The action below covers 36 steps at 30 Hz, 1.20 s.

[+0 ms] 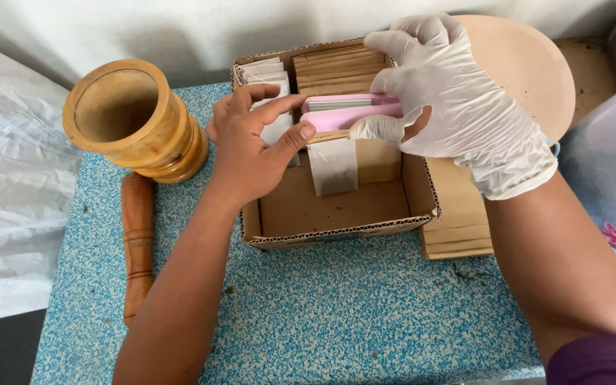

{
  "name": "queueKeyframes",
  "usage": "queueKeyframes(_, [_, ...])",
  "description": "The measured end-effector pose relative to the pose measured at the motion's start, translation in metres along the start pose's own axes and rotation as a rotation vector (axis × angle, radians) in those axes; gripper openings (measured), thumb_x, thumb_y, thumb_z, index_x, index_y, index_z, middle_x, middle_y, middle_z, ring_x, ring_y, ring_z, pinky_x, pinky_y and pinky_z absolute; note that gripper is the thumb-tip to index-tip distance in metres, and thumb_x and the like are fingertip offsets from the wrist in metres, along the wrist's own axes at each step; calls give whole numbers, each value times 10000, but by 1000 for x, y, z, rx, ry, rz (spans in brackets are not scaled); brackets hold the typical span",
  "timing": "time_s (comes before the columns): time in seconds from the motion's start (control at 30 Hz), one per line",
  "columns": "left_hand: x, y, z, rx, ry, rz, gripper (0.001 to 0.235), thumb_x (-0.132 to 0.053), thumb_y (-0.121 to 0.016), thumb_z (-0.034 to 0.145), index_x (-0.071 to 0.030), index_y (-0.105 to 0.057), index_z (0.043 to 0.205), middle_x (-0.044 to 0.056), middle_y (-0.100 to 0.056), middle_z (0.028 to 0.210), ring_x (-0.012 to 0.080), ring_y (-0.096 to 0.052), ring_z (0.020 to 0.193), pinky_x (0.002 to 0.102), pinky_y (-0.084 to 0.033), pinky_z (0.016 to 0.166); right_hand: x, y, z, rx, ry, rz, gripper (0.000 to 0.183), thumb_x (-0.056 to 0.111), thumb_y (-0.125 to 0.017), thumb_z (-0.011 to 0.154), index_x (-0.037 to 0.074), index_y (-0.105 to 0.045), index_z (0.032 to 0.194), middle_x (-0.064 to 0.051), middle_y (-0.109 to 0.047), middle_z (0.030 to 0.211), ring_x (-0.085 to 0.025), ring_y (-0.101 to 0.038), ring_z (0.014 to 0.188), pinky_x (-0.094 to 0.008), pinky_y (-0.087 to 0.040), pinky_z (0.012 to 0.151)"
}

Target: Packaging individual tea bags into paper envelopes and sealing them with a heat sealer

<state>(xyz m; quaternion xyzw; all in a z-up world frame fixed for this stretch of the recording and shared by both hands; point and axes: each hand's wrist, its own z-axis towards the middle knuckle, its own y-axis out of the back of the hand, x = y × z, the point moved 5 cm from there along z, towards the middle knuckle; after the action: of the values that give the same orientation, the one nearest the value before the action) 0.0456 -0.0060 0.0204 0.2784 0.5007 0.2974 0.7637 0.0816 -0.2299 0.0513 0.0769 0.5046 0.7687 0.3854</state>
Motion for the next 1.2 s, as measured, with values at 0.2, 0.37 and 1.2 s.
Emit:
queueKeyframes(0.2, [-7,7,-3,-86,-189,-8,487,-585,-569,932,-291,-668,1306,-81,-616,1169,277,-477,1219,485,-233,1026,9,29,2,205,-206,237,556,702,-612,926,158,-603,813,-39,-601,735,-326,-566,618,-447,-406,625])
queueKeyframes(0.37, [-44,5,5,-111,-447,268,427,-490,-551,1000,-242,-670,1326,-57,-667,1251,313,-480,1189,461,-243,872,-3,36,-24,269,-386,272,516,696,-651,870,185,-635,942,-33,-629,688,-326,-608,623,-452,-430,576])
queueKeyframes(1.2, [-220,-166,29,647,-785,552,360,-13,-502,831,-175,-713,1073,-40,-711,1004,291,-517,1119,505,-240,915,-9,63,-224,323,-1079,153,441,566,-757,796,180,-557,714,10,-527,808,-260,-553,659,-437,-431,576])
